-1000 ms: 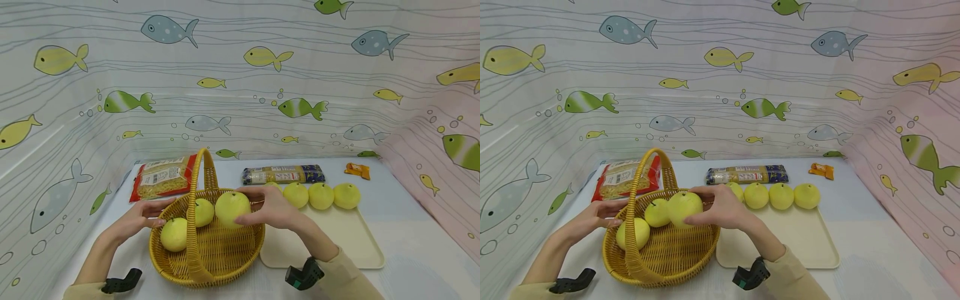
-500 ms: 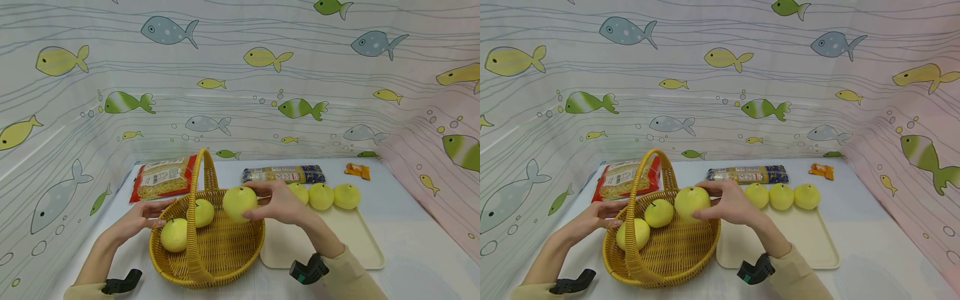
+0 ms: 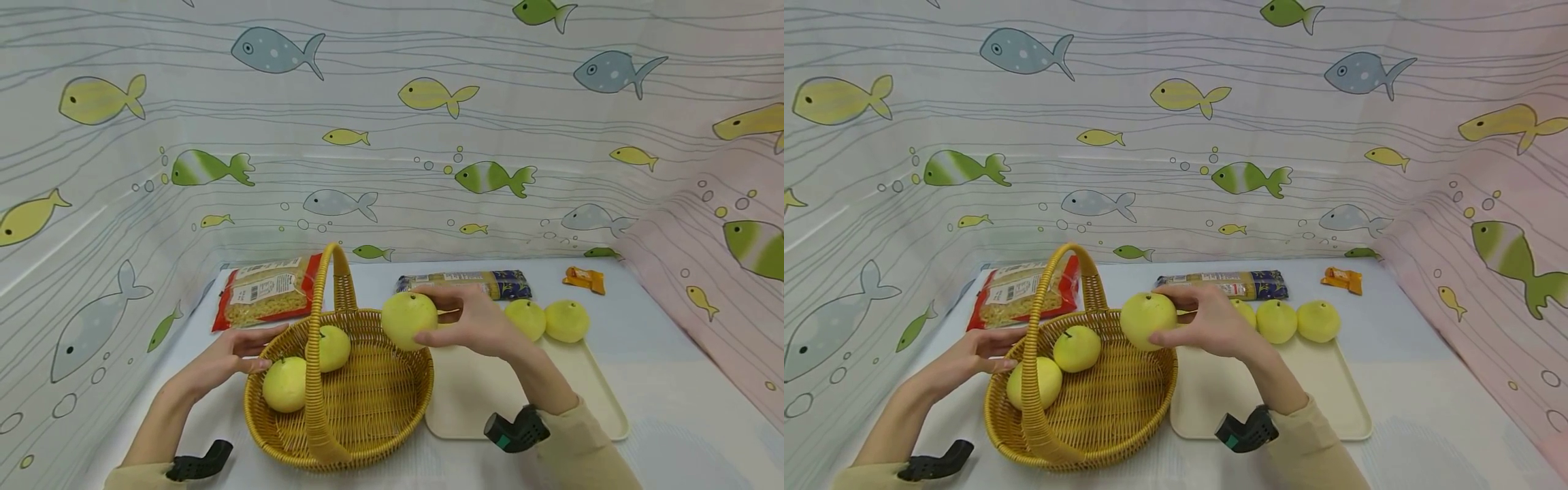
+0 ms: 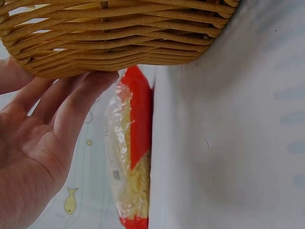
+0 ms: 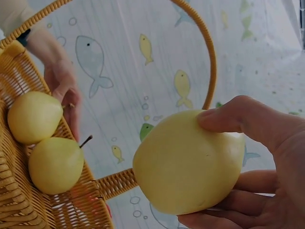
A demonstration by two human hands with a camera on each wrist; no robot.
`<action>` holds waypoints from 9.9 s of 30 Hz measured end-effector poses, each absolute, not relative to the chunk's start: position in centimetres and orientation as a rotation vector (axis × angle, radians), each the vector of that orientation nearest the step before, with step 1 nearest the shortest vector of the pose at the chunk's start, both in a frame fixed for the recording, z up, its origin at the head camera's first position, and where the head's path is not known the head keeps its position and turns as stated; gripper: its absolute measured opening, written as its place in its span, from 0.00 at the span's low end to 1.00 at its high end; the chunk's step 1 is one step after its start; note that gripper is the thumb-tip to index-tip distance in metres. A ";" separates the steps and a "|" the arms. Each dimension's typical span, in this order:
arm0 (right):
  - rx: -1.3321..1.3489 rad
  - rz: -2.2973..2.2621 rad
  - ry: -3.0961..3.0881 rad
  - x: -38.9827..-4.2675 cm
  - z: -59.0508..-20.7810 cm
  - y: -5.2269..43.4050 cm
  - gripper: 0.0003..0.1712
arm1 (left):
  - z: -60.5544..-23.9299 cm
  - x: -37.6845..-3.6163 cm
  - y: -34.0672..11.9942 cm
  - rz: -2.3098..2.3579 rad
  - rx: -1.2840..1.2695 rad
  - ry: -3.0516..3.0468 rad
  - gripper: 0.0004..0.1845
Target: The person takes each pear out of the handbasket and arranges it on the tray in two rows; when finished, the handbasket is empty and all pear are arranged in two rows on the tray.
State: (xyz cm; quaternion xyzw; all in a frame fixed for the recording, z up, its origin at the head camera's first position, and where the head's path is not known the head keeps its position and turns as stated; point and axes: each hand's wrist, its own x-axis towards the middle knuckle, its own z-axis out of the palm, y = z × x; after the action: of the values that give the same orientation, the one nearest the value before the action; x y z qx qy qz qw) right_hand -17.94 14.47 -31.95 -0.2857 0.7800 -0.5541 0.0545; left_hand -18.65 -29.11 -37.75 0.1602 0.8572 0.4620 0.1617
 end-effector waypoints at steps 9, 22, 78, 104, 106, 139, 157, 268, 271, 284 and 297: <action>-0.834 -1.740 2.389 -18.8 -32.1 16.3 0.35 | -38.3 -18.7 -29.1 1.338 0.463 2.423 0.37; -0.665 -1.703 2.441 -18.9 -34.1 19.4 0.38 | -37.9 -18.7 -29.3 1.341 0.453 2.435 0.37; -0.802 -1.203 2.195 -21.0 -40.7 22.4 0.44 | -37.8 -18.8 -29.2 1.323 0.433 2.452 0.37; -0.730 -1.211 2.244 -21.0 -40.7 22.0 0.41 | -37.7 -18.6 -29.3 1.322 0.467 2.450 0.36; -0.727 -1.210 2.243 -21.0 -40.6 22.1 0.41 | -37.8 -18.6 -29.3 1.323 0.466 2.449 0.36; -0.835 -1.334 2.306 -21.3 -39.3 23.2 0.33 | -38.0 -18.8 -29.4 1.332 0.442 2.434 0.37; -0.835 -1.508 2.423 -20.6 -37.6 23.0 0.30 | -38.0 -18.7 -29.4 1.339 0.467 2.436 0.37; -0.672 -1.281 2.606 -18.1 -39.1 0.6 0.42 | -37.9 -19.0 -29.4 1.310 0.464 2.453 0.36; -0.665 -1.282 2.603 -18.1 -39.2 0.6 0.42 | -37.9 -18.9 -29.4 1.317 0.464 2.446 0.36; -0.666 -1.209 2.641 -18.1 -39.2 0.7 0.43 | -38.0 -19.0 -29.5 1.315 0.456 2.449 0.36; -0.679 -1.151 2.661 -18.2 -39.4 0.7 0.43 | -37.9 -18.9 -29.4 1.319 0.465 2.447 0.36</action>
State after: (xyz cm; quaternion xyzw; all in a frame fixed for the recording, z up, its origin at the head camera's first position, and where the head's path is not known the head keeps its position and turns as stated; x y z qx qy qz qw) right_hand -18.19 0.75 -39.35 -0.2272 0.8907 -0.3852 0.0817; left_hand -18.95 -29.39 -37.95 0.1628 0.8569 0.4618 0.1609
